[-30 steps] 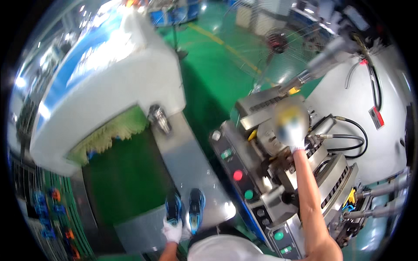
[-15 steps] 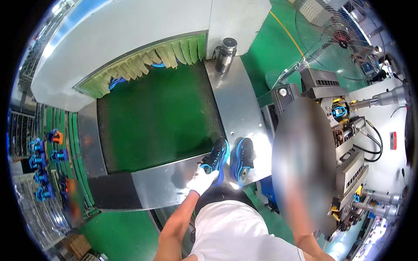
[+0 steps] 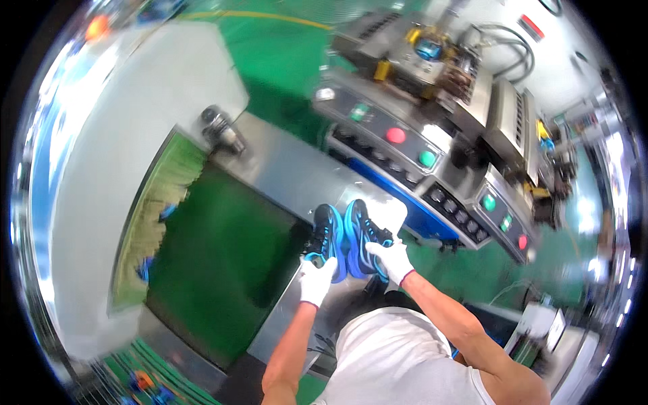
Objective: The person operates machinery to process shoes. They take blue sneakers from a conveyor belt, place them individually onto a press machine, activate the machine to shape or attach components, and then return the sneakers to the conveyor belt.
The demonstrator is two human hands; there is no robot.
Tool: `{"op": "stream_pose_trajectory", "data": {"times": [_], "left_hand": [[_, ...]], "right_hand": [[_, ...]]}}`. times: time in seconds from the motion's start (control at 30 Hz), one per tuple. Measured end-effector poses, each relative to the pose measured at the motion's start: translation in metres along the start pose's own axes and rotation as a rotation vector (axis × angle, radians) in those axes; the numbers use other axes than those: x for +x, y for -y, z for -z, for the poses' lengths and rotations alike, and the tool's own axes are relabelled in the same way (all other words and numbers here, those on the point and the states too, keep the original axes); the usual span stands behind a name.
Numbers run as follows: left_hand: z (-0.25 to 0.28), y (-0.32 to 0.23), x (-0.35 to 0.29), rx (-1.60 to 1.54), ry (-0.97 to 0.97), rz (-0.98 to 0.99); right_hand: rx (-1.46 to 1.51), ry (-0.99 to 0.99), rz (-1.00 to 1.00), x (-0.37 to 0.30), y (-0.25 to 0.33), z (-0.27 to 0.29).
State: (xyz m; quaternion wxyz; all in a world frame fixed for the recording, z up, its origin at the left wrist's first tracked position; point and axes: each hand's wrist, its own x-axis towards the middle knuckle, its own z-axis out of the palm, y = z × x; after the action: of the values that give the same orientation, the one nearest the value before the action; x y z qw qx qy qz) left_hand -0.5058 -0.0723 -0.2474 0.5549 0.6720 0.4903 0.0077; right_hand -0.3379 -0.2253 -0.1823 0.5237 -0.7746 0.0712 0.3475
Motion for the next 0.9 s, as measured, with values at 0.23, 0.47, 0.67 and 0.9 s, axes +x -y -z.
{"op": "stream_pose_trajectory", "data": {"times": [0.23, 0.47, 0.67, 0.9], "left_hand": [[-0.132, -0.137, -0.08, 0.318, 0.488, -0.389], [-0.273, -0.189, -0.218, 0.52, 0.974, -0.697], [-0.397, -0.215, -0.381, 0.665, 1.472, -0.796], [-0.587, -0.186, -0.598, 0.439, 1.707, -1.389]], "right_hand": [[0.269, -0.575, 0.172, -0.072, -0.107, 0.169], [1.117, -1.013, 0.242, -0.241, -0.145, 0.293], [1.117, -1.805, 0.317, -0.373, -0.227, 0.353], [0.379, -2.227, -0.231, -0.499, -0.314, 0.474]]}}
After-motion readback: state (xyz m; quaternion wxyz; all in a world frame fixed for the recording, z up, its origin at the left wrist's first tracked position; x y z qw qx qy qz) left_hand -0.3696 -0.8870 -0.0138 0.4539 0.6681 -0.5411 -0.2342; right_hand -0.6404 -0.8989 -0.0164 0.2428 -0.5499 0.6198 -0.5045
